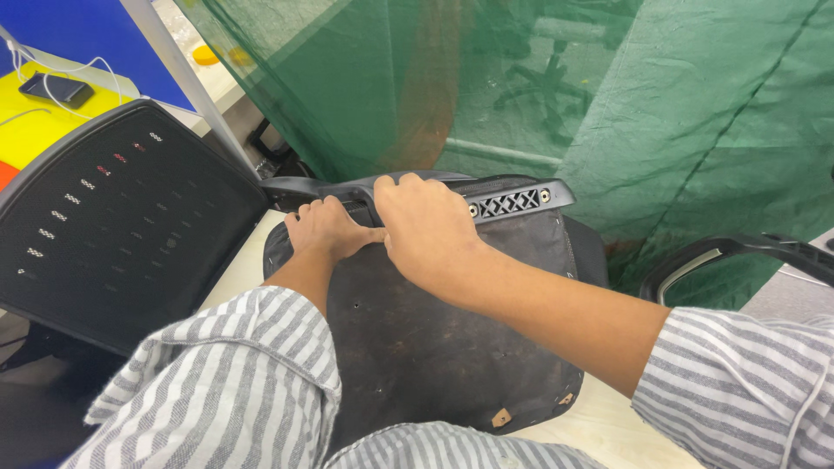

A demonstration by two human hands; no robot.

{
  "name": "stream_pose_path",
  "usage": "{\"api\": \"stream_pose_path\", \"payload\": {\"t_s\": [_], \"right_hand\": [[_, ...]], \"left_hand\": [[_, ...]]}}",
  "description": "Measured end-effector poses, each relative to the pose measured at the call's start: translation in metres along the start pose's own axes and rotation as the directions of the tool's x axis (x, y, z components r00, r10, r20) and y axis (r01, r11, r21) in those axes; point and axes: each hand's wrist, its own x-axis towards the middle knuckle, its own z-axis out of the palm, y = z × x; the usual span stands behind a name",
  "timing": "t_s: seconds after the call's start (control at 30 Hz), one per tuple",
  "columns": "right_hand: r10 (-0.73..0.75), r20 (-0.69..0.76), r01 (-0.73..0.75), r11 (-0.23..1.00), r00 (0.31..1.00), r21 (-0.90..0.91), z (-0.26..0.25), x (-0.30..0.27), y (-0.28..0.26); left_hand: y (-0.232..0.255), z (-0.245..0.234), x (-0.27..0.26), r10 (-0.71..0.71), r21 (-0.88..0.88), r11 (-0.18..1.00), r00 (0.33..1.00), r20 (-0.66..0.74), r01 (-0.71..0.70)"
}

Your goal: The person uses a screwdriver to tighten screws on a black plastic bracket attached to an office chair seat. They work on multiple screw holes along the bracket, securing it to the chair.

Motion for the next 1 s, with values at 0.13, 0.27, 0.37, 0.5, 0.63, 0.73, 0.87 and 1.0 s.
{"api": "stream_pose_path", "payload": {"t_s": [0.13, 0.27, 0.37, 0.5, 0.63, 0.73, 0.87, 1.0], "right_hand": [[-0.045, -0.037, 0.044, 0.998, 0.998, -0.033, 0.002, -0.002, -0.002], [-0.022, -0.033, 0.022, 1.000, 0.999, -0.013, 0.002, -0.003, -0.003], [0.090, 0.068, -0.092, 0.995, 0.994, 0.027, 0.000, -0.001, -0.002], [0.095, 0.041, -0.096, 0.995, 0.995, 0.019, -0.003, 0.003, -0.002], [0.064, 0.094, -0.063, 0.998, 0.994, -0.016, -0.006, 0.001, -0.003], [0.037, 0.099, -0.035, 0.999, 0.994, -0.020, -0.009, 0.002, -0.006], [-0.029, 0.052, 0.030, 0.999, 0.998, -0.028, -0.009, 0.002, -0.009], [-0.047, 0.105, 0.053, 0.997, 0.993, -0.058, -0.003, 0.003, -0.011]], "left_hand": [[-0.003, 0.002, 0.000, -0.007, 0.003, 1.000, 1.000, 0.007, 0.007], [-0.006, 0.006, 0.000, -0.017, 0.009, 1.000, 1.000, -0.009, 0.017], [-0.007, 0.007, -0.003, -0.022, 0.010, 1.000, 0.999, -0.032, 0.022], [-0.007, 0.002, -0.009, -0.042, -0.019, 0.999, 0.999, 0.010, 0.042], [-0.005, -0.001, -0.014, -0.037, -0.011, 0.999, 0.999, 0.007, 0.037], [-0.004, -0.004, -0.016, -0.026, -0.005, 1.000, 1.000, -0.011, 0.026], [-0.007, -0.002, -0.017, -0.031, -0.014, 0.999, 0.999, -0.023, 0.031], [-0.007, -0.001, -0.015, -0.040, -0.016, 0.999, 0.999, -0.019, 0.040]]}}
